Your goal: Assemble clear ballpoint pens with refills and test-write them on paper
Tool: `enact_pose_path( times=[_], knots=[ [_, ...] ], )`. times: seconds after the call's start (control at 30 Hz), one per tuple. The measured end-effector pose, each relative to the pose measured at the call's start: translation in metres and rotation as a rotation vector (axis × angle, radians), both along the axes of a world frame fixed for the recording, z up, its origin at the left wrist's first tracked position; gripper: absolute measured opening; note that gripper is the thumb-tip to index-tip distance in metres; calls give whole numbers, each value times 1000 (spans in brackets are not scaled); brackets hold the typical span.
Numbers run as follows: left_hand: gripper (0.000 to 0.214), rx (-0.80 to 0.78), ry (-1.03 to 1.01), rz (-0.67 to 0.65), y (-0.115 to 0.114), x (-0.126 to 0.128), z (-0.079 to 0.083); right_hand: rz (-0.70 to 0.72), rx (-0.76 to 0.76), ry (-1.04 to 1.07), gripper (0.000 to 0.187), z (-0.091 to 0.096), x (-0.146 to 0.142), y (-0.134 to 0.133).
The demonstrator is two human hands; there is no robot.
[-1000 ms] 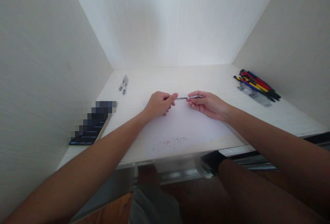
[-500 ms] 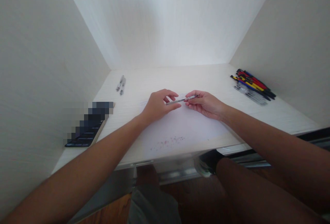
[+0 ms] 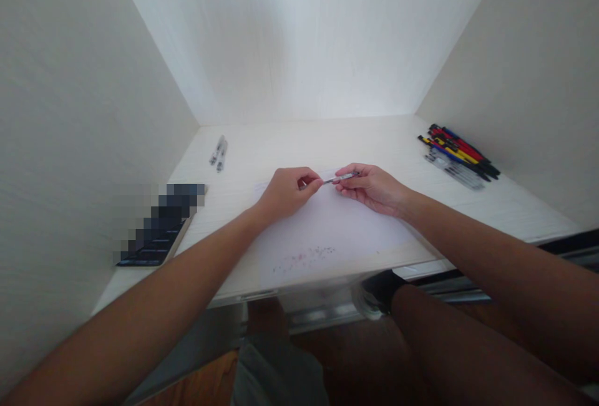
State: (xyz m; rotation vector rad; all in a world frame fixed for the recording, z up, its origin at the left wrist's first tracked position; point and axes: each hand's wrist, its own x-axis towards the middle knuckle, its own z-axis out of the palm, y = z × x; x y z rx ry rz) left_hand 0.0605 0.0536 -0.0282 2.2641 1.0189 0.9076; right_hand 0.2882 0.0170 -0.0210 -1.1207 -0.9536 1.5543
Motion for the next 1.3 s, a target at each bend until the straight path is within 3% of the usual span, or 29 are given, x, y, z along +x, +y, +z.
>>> enact_pose_path(
  times=[0.2,0.33,0.67,0.9,1.3],
  knots=[
    [25,-52,-17,-2,1,0,1,55,29,-42,21,2,-2,-1],
    [21,-38,-29,17,-1,-1,3,41,8,-79,3,0,-2,1],
    [27,-61,-1,28,-5,-2,7,52,3,-13,4,-3,0,2],
    [31,-80,33,31,-1,-2,5,33,-13,15,16,-1,0,-1],
    [29,-66,55,-19,-1,-2,0,42,9,9,15,-2,0,0]
  ],
)
